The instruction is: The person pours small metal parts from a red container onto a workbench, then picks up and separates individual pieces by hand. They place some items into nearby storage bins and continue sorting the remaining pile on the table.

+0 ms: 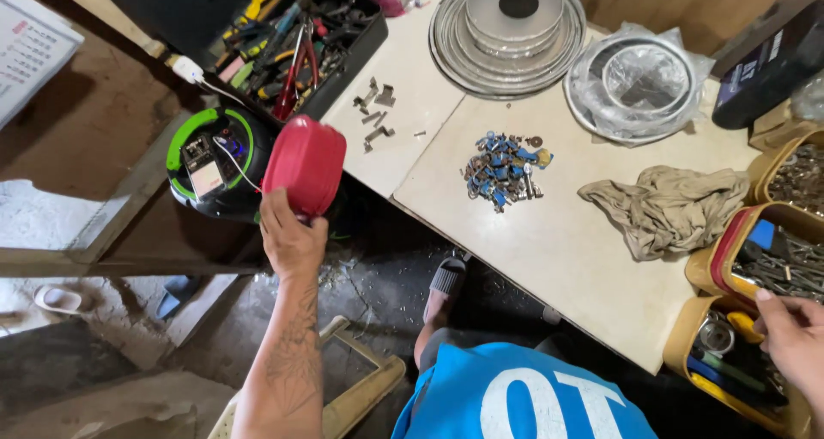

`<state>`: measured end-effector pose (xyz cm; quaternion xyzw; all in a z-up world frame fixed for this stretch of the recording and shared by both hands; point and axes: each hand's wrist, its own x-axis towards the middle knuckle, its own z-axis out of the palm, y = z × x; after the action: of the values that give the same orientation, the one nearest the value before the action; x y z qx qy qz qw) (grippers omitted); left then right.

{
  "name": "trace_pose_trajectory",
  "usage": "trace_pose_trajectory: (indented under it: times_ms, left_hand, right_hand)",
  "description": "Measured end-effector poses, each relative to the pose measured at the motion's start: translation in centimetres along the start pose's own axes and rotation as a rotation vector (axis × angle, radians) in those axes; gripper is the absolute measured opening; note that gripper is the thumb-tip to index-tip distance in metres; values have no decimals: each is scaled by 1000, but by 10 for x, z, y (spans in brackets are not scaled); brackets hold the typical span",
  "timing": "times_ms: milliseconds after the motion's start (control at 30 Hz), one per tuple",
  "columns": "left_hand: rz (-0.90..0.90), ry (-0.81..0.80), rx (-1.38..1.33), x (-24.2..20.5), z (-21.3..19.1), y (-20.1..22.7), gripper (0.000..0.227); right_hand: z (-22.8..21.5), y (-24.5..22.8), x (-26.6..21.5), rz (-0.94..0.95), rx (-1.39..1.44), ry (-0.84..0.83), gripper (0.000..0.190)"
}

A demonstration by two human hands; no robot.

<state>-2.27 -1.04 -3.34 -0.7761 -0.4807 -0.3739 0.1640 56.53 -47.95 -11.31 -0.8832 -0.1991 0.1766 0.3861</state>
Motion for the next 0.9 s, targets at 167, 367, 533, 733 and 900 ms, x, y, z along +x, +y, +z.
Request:
trace_pose_trajectory:
  times_ms: [167,367,533,733,900]
  left_hand:
    - [-549,-516,-187,24,-38,13,71]
    - [-1260,-367,-875,-6,-24,6,31]
    - [78,-693,-617,-83,43,39,62]
    - [-982,-1133,-1519,-76,38,182,100]
    - [-1073,-1302,-1687,-79,23,220,71]
  right_hand:
    - [9,-21,-9,-3,22,16,38]
    - [26,-125,-42,19,-349,-69,37]
    - [96,-180,-66,105,-208,-268,27]
    - [154,-195,-55,-112,114,-190,39]
    - [147,-176,-45,41,263,8,27]
